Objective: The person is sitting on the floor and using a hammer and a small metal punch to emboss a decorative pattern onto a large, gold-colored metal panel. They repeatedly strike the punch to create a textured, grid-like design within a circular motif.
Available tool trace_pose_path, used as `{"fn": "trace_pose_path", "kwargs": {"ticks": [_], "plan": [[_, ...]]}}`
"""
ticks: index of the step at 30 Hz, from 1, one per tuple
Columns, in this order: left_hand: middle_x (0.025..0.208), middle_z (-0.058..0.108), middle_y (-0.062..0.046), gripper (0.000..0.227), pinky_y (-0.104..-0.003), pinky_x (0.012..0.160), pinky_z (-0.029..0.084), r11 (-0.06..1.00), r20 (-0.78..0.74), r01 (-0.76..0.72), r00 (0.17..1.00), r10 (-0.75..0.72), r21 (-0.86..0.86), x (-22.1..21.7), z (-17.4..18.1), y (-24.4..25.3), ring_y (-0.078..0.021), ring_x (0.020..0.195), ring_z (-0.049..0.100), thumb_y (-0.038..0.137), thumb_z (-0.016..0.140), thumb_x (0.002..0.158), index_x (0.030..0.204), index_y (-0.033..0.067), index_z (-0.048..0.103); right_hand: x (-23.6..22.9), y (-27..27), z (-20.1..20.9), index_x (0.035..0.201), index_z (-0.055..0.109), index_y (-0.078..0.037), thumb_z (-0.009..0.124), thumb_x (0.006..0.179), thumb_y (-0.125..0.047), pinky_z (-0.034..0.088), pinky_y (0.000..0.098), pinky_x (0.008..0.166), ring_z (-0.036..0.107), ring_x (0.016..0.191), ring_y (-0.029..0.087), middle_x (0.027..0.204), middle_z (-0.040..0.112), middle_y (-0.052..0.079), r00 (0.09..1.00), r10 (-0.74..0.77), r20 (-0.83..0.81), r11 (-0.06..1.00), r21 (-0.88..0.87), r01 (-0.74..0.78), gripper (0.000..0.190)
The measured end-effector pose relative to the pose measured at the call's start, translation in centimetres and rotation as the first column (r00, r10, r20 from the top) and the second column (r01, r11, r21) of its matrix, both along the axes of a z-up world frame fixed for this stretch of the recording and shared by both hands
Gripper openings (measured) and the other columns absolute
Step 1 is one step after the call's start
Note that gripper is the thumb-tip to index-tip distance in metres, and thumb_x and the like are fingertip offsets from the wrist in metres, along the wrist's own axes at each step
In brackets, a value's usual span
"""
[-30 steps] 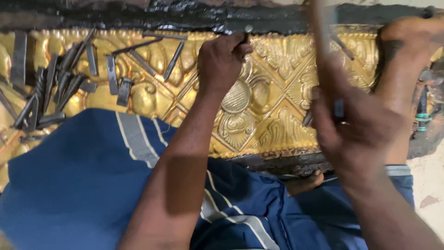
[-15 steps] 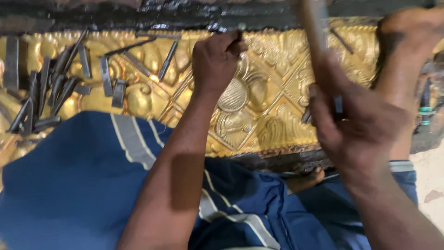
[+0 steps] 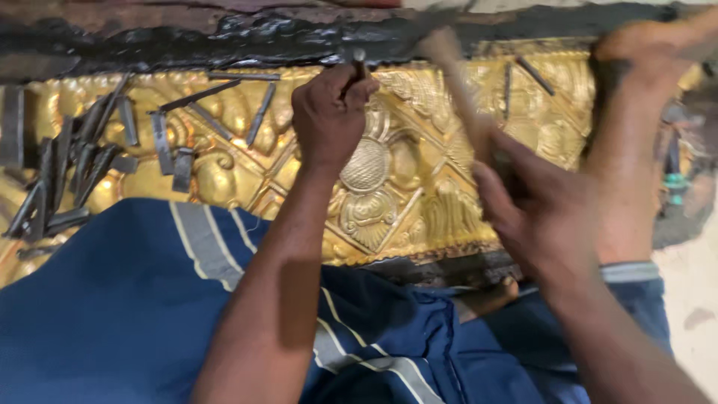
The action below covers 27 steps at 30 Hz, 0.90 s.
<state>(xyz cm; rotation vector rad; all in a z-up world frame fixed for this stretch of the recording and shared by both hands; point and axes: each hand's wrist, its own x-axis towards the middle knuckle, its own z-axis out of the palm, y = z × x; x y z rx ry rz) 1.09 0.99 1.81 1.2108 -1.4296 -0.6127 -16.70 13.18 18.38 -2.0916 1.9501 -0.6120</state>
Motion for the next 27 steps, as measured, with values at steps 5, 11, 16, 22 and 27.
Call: {"fn": "trace_pose_path", "kwargs": {"ticks": [5, 11, 16, 22, 27], "plan": [[0.082, 0.07, -0.006, 0.028, -0.032, 0.067, 0.055, 0.994, -0.164, -0.111, 0.98, 0.112, 0.018, 0.1, -1.1, -0.3, -0.017, 0.073, 0.072, 0.03, 0.073, 0.1, 0.094, 0.0039, 0.064, -1.2, 6.8, -3.5, 0.13, 0.066, 0.005, 0.068, 0.102, -0.014, 0.051, 0.028, 0.043, 0.063, 0.05, 0.013, 0.071, 0.072, 0.01, 0.761, -0.544, 0.353, 0.808, 0.466, 0.362, 0.034], [0.084, 0.07, -0.002, 0.018, -0.026, 0.067, 0.063, 0.984, -0.422, -0.031, 0.901, 0.104, 0.178, 0.0, -1.8, -0.5, -0.0094, 0.074, 0.071, 0.023, 0.069, 0.101, 0.099, 0.006, 0.062, -0.1, 15.5, -12.2, 0.136, 0.062, 0.003, 0.071, 0.081, 0.004, 0.044, 0.027, 0.032, 0.057, 0.037, 0.013, 0.063, 0.071, 0.012, 0.283, -0.651, 0.704, 0.743, 0.667, 0.049, 0.055], [0.095, 0.07, -0.003, 0.004, -0.027, 0.071, 0.068, 0.986, -0.528, -0.048, 0.84, 0.126, 0.16, 0.9, 0.2, -1.4, -0.0087, 0.084, 0.07, 0.01, 0.064, 0.102, 0.102, 0.0056, 0.063, 0.7, 15.3, -13.7, 0.14, 0.06, -0.003, 0.07, 0.087, 0.0, 0.045, 0.0253, 0.034, 0.057, 0.039, 0.011, 0.064, 0.068, 0.007, 0.41, -0.589, 0.696, 0.748, 0.662, -0.048, 0.054], [0.099, 0.068, 0.0, 0.009, -0.026, 0.071, 0.066, 0.981, -0.394, -0.013, 0.914, 0.091, 0.196, 5.4, 4.4, -0.7, -0.0073, 0.087, 0.068, 0.001, 0.057, 0.1, 0.101, 0.0082, 0.062, 0.8, 14.8, -14.2, 0.146, 0.058, -0.011, 0.068, 0.09, -0.011, 0.046, 0.0253, 0.037, 0.057, 0.041, 0.011, 0.064, 0.067, 0.004, 0.483, -0.557, 0.676, 0.736, 0.671, -0.089, 0.056], [0.094, 0.071, -0.014, 0.011, -0.048, 0.081, 0.055, 0.99, 0.598, 0.004, 0.797, 0.081, -0.141, 14.2, 7.8, -0.5, -0.035, 0.092, 0.069, 0.005, 0.076, 0.089, 0.097, 0.0049, 0.068, 1.0, 15.1, -15.6, 0.143, 0.059, -0.011, 0.07, 0.09, -0.015, 0.047, 0.0263, 0.041, 0.059, 0.046, 0.011, 0.067, 0.069, 0.004, 0.484, -0.567, 0.667, 0.728, 0.68, -0.085, 0.055]]}}
